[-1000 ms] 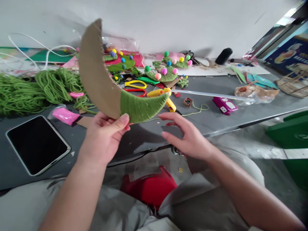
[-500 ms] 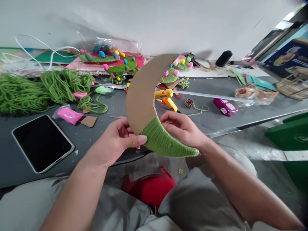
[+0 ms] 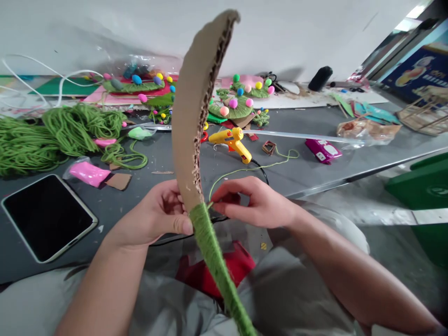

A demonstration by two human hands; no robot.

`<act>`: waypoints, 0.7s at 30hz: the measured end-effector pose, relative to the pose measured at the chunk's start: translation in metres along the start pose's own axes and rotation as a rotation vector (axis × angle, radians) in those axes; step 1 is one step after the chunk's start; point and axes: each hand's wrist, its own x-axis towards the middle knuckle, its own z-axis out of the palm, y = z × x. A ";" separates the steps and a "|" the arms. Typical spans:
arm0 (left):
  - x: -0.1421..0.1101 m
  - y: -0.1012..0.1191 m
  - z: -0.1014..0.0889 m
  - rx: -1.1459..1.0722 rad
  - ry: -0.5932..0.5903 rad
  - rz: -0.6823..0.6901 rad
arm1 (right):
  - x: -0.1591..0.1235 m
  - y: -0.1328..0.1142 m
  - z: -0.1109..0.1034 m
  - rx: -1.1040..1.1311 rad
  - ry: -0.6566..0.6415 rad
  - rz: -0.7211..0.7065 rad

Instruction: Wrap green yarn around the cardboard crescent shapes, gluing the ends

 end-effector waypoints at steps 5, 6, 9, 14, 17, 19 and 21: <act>0.000 -0.003 -0.003 -0.010 -0.003 -0.005 | 0.000 0.000 0.001 0.226 0.056 -0.050; 0.000 -0.003 -0.004 -0.015 0.000 -0.001 | 0.000 0.000 0.001 0.338 0.037 0.018; -0.001 -0.003 -0.006 0.017 0.015 0.008 | -0.001 -0.006 -0.004 0.449 0.029 0.179; -0.005 0.001 -0.004 0.093 0.056 0.001 | -0.005 -0.015 -0.021 0.338 0.003 0.284; -0.005 0.001 -0.003 0.162 0.066 -0.035 | -0.006 -0.015 -0.027 0.352 -0.057 0.367; -0.004 0.000 -0.003 0.226 0.093 -0.064 | -0.006 -0.013 -0.028 0.366 -0.020 0.384; -0.003 0.000 -0.004 0.293 0.156 -0.059 | -0.006 -0.009 -0.027 0.375 0.052 0.371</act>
